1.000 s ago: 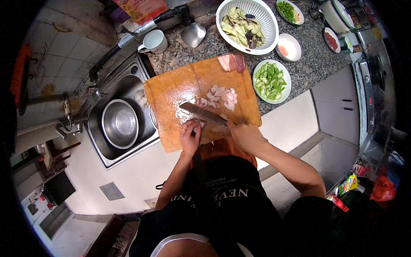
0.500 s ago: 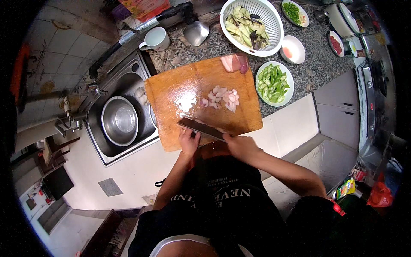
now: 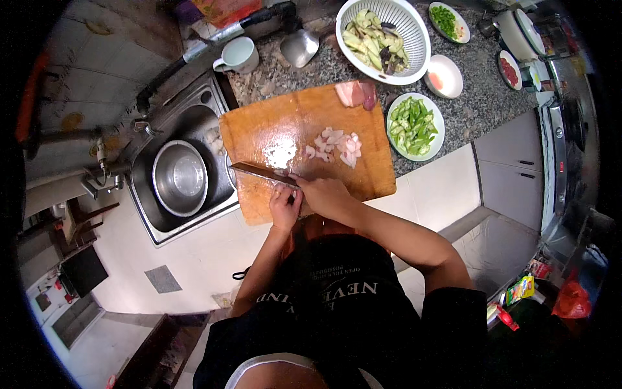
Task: The person slices meat on a wooden cutting board with a large knife, then transfers the sliced pieces to a bowl in the sink for washing before continuing to slice more meat.
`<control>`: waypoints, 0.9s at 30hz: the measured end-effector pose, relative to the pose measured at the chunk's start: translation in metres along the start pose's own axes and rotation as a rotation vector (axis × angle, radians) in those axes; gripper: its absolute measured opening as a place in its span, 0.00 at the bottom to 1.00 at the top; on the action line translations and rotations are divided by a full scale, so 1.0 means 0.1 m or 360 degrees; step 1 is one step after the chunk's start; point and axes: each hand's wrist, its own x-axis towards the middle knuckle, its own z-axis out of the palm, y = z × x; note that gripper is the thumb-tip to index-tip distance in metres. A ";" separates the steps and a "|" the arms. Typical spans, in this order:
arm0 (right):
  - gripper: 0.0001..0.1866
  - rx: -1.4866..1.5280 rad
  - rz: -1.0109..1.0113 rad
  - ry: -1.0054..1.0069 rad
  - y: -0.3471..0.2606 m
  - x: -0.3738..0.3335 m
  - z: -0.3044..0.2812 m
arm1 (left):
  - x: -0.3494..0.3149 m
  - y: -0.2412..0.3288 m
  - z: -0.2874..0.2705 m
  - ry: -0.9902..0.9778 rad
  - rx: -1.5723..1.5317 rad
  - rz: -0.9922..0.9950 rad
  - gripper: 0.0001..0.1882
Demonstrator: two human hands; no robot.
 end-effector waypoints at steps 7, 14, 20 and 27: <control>0.22 0.0003 0.0098 0.0136 -0.10 -0.53 -0.58 | -0.04 0.00 0.02 0.0189 -0.0123 0.0071 0.09; 0.22 -0.0249 0.0430 -0.0690 -0.17 -0.82 -0.71 | -0.12 -0.04 0.00 0.0085 -0.0010 0.0085 0.13; 0.24 0.0007 0.0080 -0.0003 0.02 -0.66 -0.23 | -0.05 0.03 -0.03 0.0086 0.0005 0.0082 0.12; 0.25 -0.0145 0.0253 -0.0312 -0.10 -0.62 -0.45 | -0.07 -0.03 0.02 0.0138 0.0067 0.0113 0.09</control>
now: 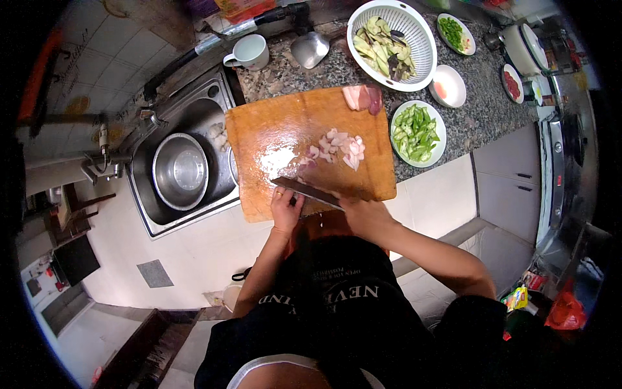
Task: The person slices meat on a wooden cutting board with a large knife, then transfers the sliced pieces to a bowl in the sink for washing before continuing to slice more meat.
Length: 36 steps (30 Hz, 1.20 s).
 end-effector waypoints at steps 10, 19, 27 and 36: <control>0.15 0.0057 -0.0296 0.0396 -0.02 0.70 0.13 | 0.03 0.07 0.02 0.0190 -0.0037 0.0054 0.05; 0.19 -0.0115 -0.0056 -0.0105 0.17 -0.13 -0.14 | -0.08 0.02 0.02 0.0147 -0.0010 0.0046 0.07; 0.18 -0.0010 -0.0146 0.0033 0.09 0.32 0.17 | -0.07 0.06 0.02 0.0108 0.0019 -0.0046 0.06; 0.12 -0.0117 -0.0126 0.0063 0.02 0.26 0.11 | -0.04 0.06 0.03 0.0089 0.0033 -0.0029 0.05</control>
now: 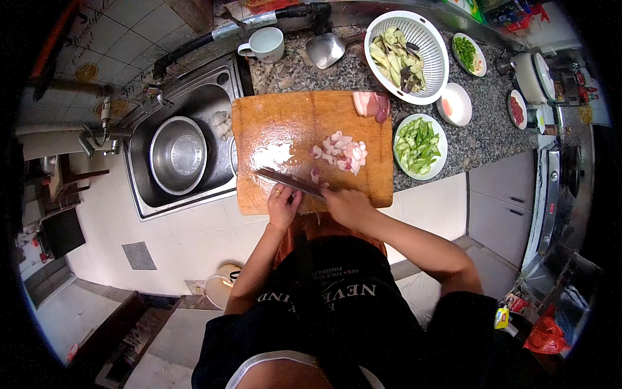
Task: The person slices meat on a wooden cutting board with a large knife, then transfers the sliced pieces to a bowl in the sink for washing before continuing to slice more meat.
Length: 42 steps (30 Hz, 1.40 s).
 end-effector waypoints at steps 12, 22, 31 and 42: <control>0.14 0.0002 0.0006 -0.0003 0.19 -0.20 -0.29 | 0.01 0.03 -0.03 0.0104 -0.0152 0.0002 0.05; 0.13 0.0071 0.0007 -0.0157 0.22 -0.30 -0.25 | 0.01 -0.02 -0.01 0.0103 -0.0059 0.0118 0.07; 0.12 0.0122 0.0007 -0.0080 0.24 -0.20 -0.18 | 0.06 0.03 0.02 0.0101 0.0008 0.0072 0.07; 0.12 0.0022 -0.0023 -0.0056 0.27 -0.34 -0.17 | 0.05 0.04 0.01 0.0090 0.0015 0.0043 0.05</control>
